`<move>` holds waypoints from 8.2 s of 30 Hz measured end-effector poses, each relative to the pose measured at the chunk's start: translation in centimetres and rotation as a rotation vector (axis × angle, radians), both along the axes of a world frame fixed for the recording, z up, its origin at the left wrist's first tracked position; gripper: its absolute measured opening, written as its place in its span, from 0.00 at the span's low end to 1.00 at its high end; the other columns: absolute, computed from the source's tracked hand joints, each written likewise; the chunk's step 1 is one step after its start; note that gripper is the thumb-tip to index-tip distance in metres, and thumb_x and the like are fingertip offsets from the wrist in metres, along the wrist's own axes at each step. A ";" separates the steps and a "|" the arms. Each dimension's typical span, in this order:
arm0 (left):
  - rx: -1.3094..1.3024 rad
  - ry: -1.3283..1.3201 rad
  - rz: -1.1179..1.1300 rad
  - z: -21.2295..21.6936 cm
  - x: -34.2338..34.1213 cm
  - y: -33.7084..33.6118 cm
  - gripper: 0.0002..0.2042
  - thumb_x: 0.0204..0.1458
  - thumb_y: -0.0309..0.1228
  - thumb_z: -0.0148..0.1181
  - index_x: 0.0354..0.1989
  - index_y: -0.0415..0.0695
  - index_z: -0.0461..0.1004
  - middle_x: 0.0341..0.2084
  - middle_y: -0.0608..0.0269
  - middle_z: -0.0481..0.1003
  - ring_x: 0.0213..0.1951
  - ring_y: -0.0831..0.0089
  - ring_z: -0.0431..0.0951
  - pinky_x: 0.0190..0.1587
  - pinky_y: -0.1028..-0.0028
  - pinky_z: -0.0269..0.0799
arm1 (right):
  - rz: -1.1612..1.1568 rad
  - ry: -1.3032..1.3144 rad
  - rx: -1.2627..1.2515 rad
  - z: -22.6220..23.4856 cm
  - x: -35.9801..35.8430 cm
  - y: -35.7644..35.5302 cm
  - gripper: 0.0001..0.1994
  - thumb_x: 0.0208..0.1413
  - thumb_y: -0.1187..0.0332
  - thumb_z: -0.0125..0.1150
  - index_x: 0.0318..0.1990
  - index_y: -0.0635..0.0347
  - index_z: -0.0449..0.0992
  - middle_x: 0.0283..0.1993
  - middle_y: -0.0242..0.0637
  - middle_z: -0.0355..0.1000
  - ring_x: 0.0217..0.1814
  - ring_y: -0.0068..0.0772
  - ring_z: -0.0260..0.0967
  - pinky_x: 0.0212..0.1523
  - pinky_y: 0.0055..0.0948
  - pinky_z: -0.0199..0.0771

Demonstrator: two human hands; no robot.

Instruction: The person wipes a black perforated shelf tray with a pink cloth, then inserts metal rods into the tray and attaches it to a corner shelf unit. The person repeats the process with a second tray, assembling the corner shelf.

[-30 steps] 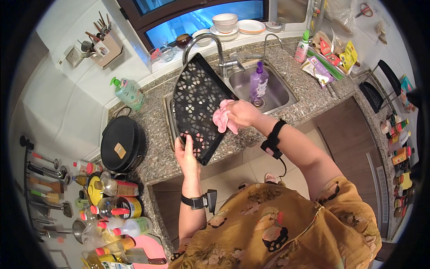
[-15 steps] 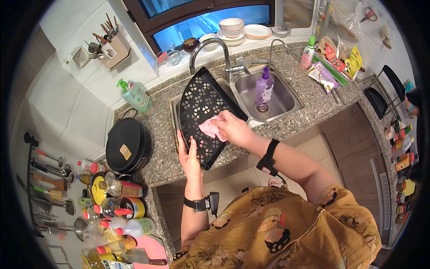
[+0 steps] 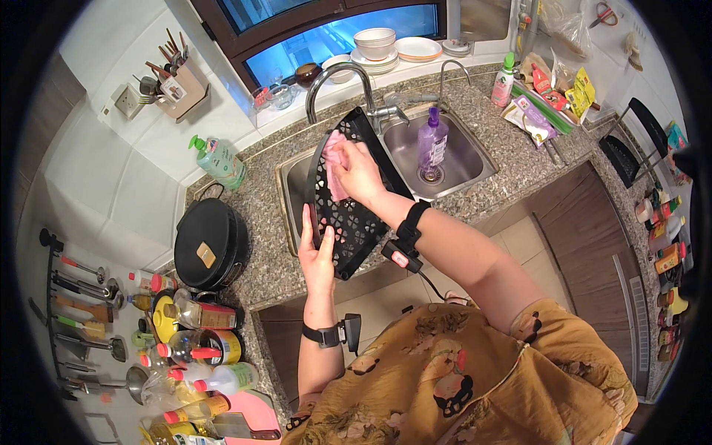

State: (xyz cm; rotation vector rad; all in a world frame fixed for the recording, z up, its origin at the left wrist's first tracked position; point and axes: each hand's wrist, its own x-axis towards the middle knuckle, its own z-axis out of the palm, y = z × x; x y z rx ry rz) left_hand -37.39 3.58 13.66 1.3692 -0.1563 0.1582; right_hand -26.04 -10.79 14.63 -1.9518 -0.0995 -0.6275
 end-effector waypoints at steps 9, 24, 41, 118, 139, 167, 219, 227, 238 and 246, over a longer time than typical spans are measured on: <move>-0.205 0.094 0.078 -0.2 2.2 2.1 0.31 0.64 0.29 0.56 0.74 0.46 0.52 0.55 0.58 0.72 0.49 0.74 0.75 0.51 0.74 0.74 | 0.830 0.061 -0.252 -0.8 -6.9 1.9 0.15 0.53 0.67 0.63 0.47 0.58 0.72 0.42 0.43 0.64 0.44 0.46 0.70 0.44 0.38 0.75; -0.042 -0.055 -0.035 2.0 -0.4 1.6 0.31 0.61 0.23 0.55 0.73 0.42 0.54 0.63 0.59 0.66 0.52 0.76 0.73 0.53 0.72 0.74 | -0.074 -0.594 -0.834 6.8 0.7 -6.8 0.06 0.50 0.65 0.59 0.36 0.50 0.72 0.38 0.33 0.69 0.38 0.37 0.71 0.39 0.37 0.68; -0.090 -0.084 0.094 -0.4 1.7 -0.7 0.30 0.62 0.25 0.57 0.72 0.40 0.54 0.66 0.55 0.63 0.60 0.70 0.69 0.63 0.71 0.64 | 0.243 -0.112 0.009 2.0 -5.7 -0.1 0.15 0.53 0.69 0.62 0.49 0.59 0.74 0.42 0.47 0.71 0.44 0.55 0.74 0.45 0.43 0.76; 0.834 -0.458 0.571 4.0 2.4 1.3 0.19 0.43 0.26 0.65 0.47 0.44 0.76 0.37 0.51 0.79 0.37 0.49 0.80 0.39 0.61 0.76 | 0.231 -0.493 -0.300 5.8 -8.4 4.1 0.10 0.53 0.66 0.57 0.42 0.48 0.77 0.53 0.35 0.69 0.70 0.45 0.57 0.70 0.60 0.44; 1.287 -0.624 0.399 9.3 -1.0 1.3 0.43 0.38 0.29 0.74 0.67 0.42 0.60 0.59 0.54 0.70 0.66 0.56 0.65 0.69 0.49 0.50 | 0.323 0.192 1.670 3.5 4.9 -10.8 0.09 0.62 0.80 0.53 0.47 0.59 0.68 0.33 0.29 0.67 0.21 0.17 0.58 0.20 0.13 0.61; 0.875 -1.007 0.526 9.7 3.0 -0.5 0.17 0.34 0.20 0.66 0.37 0.43 0.74 0.37 0.60 0.78 0.47 0.60 0.79 0.49 0.63 0.62 | 1.010 -0.091 1.164 7.4 -2.1 -0.7 0.11 0.56 0.73 0.53 0.46 0.65 0.70 0.43 0.40 0.71 0.41 0.32 0.67 0.50 0.29 0.68; 1.186 -0.730 0.660 9.7 1.2 0.2 0.19 0.33 0.14 0.56 0.39 0.40 0.72 0.30 0.54 0.71 0.37 0.51 0.73 0.41 0.60 0.71 | 0.067 -0.613 -0.580 6.4 -8.1 -7.3 0.27 0.50 0.71 0.55 0.61 0.63 0.70 0.63 0.48 0.68 0.71 0.54 0.59 0.70 0.53 0.53; 1.150 -0.595 0.793 7.9 1.4 3.7 0.23 0.32 0.12 0.56 0.43 0.39 0.72 0.34 0.51 0.71 0.41 0.47 0.74 0.44 0.58 0.70 | 0.022 0.019 0.962 1.9 -1.1 -16.5 0.18 0.70 0.60 0.45 0.58 0.62 0.68 0.47 0.42 0.75 0.49 0.37 0.75 0.50 0.41 0.76; 1.201 -0.626 0.846 5.7 2.3 0.1 0.19 0.37 0.17 0.60 0.42 0.44 0.72 0.32 0.56 0.72 0.39 0.53 0.74 0.41 0.60 0.72 | 0.633 0.586 1.442 8.3 -7.1 -5.2 0.14 0.61 0.58 0.63 0.48 0.55 0.72 0.44 0.37 0.77 0.45 0.37 0.77 0.51 0.43 0.79; 0.394 -0.494 0.278 4.4 2.3 -0.4 0.31 0.41 0.14 0.62 0.58 0.38 0.66 0.49 0.52 0.76 0.53 0.63 0.76 0.58 0.67 0.70 | 0.694 0.474 1.313 8.4 -5.8 -6.1 0.11 0.63 0.58 0.61 0.45 0.53 0.73 0.44 0.37 0.78 0.43 0.41 0.79 0.40 0.56 0.82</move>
